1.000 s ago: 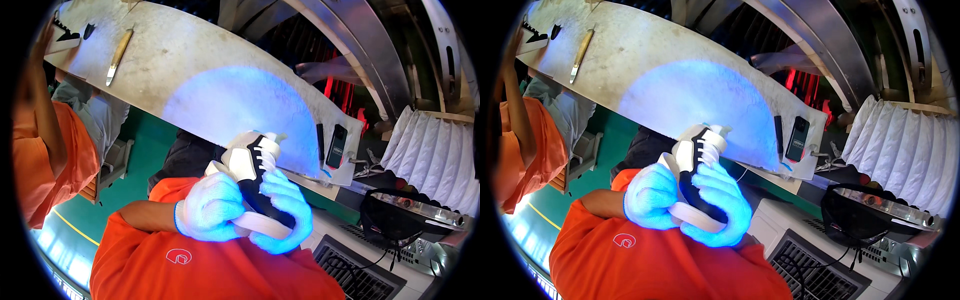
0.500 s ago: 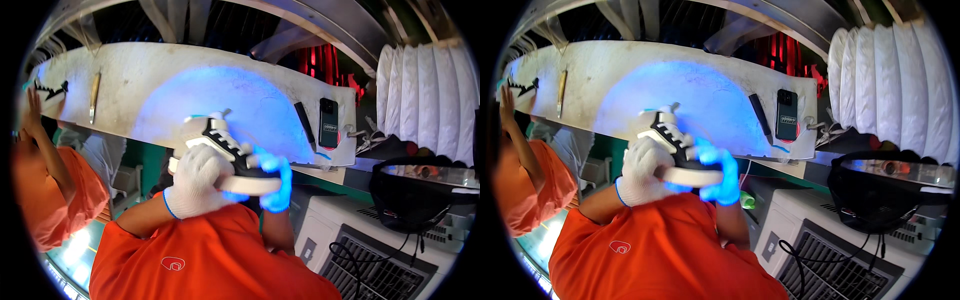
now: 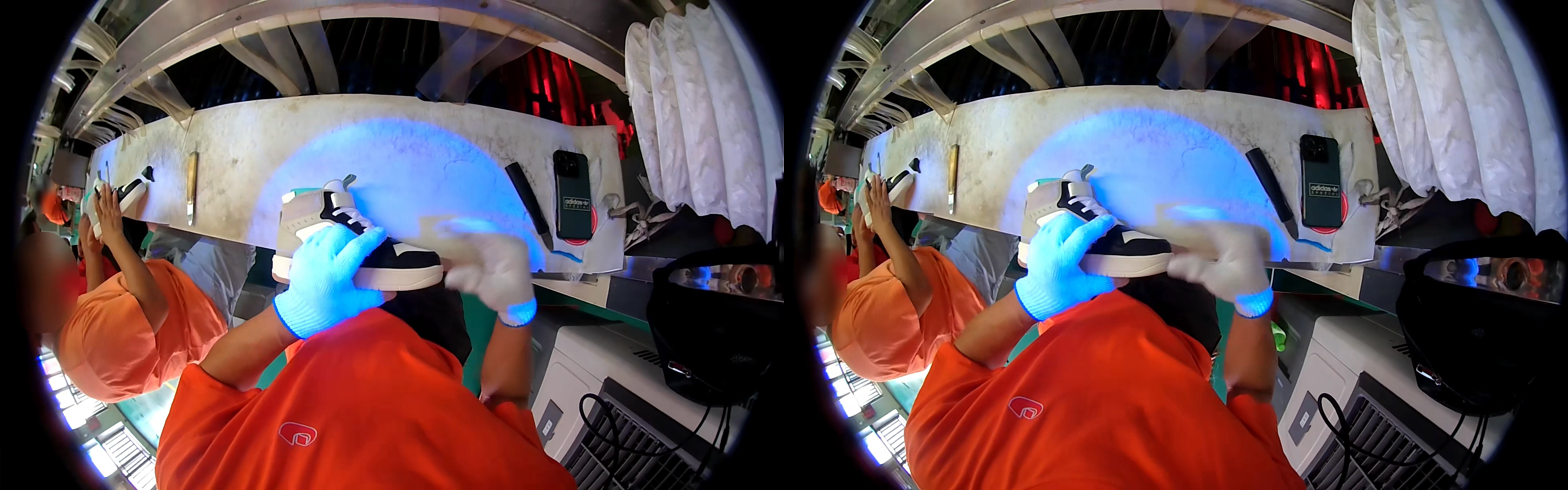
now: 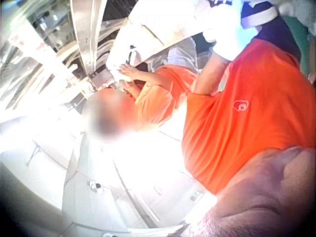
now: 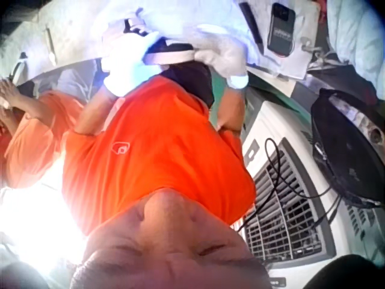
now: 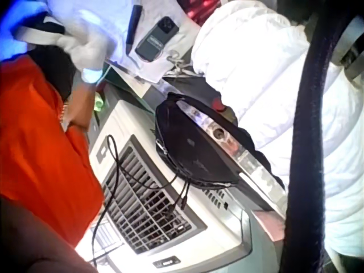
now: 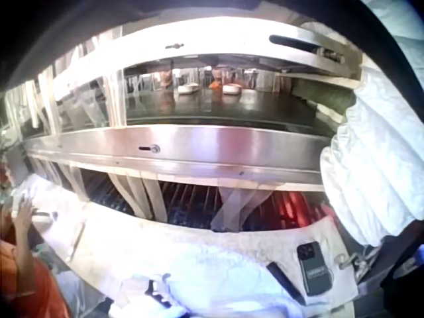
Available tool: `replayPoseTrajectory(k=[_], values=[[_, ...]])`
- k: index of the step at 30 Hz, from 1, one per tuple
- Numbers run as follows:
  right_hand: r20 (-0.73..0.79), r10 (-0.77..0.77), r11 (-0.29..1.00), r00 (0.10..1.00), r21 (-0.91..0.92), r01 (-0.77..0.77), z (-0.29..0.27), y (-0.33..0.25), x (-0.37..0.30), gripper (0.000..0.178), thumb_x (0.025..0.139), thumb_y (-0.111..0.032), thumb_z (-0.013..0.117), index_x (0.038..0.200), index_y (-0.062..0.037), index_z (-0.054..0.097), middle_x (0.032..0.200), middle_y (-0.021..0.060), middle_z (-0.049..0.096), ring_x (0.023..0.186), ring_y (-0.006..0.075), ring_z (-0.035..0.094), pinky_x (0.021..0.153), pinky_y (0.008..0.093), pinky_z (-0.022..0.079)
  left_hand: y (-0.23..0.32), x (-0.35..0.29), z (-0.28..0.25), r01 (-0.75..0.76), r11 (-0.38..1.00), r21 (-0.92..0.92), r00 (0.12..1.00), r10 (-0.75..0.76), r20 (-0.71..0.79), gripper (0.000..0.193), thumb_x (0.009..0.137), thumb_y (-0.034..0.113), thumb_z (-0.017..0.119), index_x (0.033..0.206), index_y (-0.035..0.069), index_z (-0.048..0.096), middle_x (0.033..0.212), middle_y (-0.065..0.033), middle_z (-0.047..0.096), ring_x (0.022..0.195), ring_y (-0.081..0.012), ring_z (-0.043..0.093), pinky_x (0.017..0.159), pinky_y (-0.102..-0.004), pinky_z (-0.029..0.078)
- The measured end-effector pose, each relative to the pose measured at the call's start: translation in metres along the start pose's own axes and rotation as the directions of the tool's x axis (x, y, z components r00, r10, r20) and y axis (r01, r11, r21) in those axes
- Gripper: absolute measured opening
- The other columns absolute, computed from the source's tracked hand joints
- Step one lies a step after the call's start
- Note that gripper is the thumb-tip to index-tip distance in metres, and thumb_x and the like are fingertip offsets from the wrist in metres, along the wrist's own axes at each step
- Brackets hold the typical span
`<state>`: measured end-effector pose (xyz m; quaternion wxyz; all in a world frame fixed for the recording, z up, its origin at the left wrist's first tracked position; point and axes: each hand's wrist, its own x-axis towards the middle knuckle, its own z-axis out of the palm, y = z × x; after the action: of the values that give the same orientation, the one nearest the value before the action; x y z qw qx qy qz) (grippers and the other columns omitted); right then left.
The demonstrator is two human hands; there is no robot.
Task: The person assembles a high-top sneaker by hand, using a black plastic tool to press the sole onto the upper. They repeatedly remove and reinsert the insole to check the fit and alignment of the sole. The person works at a station with a conveyor belt, handling the shoe and tools with gloved hands.
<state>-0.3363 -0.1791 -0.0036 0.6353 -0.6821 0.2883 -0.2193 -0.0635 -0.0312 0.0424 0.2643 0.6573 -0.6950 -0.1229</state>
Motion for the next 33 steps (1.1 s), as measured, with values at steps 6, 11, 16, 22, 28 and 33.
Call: replayPoseTrajectory(k=[6,11,16,22,28,33], values=[[-0.468,-0.456,0.5,0.757,-0.838,-0.218,-0.034,0.016,0.056,0.058,0.094,-0.028,0.087,0.143,-0.0022,0.071,0.14,0.0212,0.072,0.126,0.0435,0.068,0.109,0.0497,0.056,0.001,-0.001,0.004,-0.01,1.0,0.016,1.0,0.01,-0.027,0.079,0.063,0.035,0.103,0.135,0.012,0.077,0.103,-0.0121,0.067,0.093,-0.0351,0.07,0.079,-0.0497,0.057],[-0.438,-0.331,0.331,0.836,-0.883,-0.331,-0.038,0.037,0.071,0.054,0.102,-0.039,0.078,0.144,-0.0068,0.07,0.136,0.0206,0.07,0.122,0.0435,0.066,0.103,0.0525,0.056,0.005,-0.002,0.009,-0.029,0.997,0.073,0.991,0.038,-0.131,0.075,0.062,0.036,0.106,0.127,0.01,0.08,0.098,-0.0086,0.069,0.089,-0.0314,0.071,0.077,-0.0453,0.058],[-0.489,-0.19,0.595,0.851,-0.747,-0.297,-0.049,0.05,0.068,0.039,0.099,-0.034,0.082,0.123,-0.0042,0.076,0.103,0.015,0.073,0.1,0.0371,0.071,0.088,0.0492,0.057,0.015,-0.024,0.033,0.013,0.991,0.135,0.954,0.027,-0.297,0.072,0.062,0.034,0.099,0.129,0.017,0.08,0.1,-0.0032,0.064,0.09,-0.0269,0.069,0.076,-0.0426,0.058],[-0.478,0.237,0.821,0.846,0.564,0.089,-0.018,-0.031,0.067,0.029,0.114,-0.033,0.07,0.111,-0.0046,0.072,0.084,0.01,0.07,0.067,0.0234,0.067,0.063,0.0363,0.054,0.018,-0.037,0.039,0.017,0.989,0.144,0.94,0.033,-0.339,0.072,0.061,0.028,0.1,0.128,0.017,0.08,0.098,-0.0033,0.065,0.087,-0.0272,0.069,0.073,-0.0427,0.056],[-0.517,0.168,0.791,0.839,0.579,0.199,0.027,-0.06,0.092,0.021,0.113,-0.024,0.069,0.116,-0.0039,0.071,0.079,0.0079,0.069,0.067,0.0192,0.067,0.062,0.0351,0.055,0.015,-0.041,0.042,0.012,0.991,0.13,0.946,0.031,-0.323,0.071,0.061,0.03,0.1,0.129,0.018,0.081,0.096,-0.004,0.066,0.086,-0.0276,0.069,0.074,-0.0433,0.056],[-0.517,0.097,0.872,0.851,0.457,0.178,0.058,-0.063,0.091,0.018,0.107,-0.012,0.075,0.121,-0.0031,0.068,0.084,0.0058,0.069,0.069,0.0155,0.066,0.066,0.0308,0.056,0.015,-0.038,0.039,0.001,0.991,0.131,0.934,0.046,-0.353,0.068,0.064,0.03,0.099,0.129,0.018,0.081,0.092,-0.0027,0.067,0.084,-0.0279,0.071,0.073,-0.0435,0.057]])
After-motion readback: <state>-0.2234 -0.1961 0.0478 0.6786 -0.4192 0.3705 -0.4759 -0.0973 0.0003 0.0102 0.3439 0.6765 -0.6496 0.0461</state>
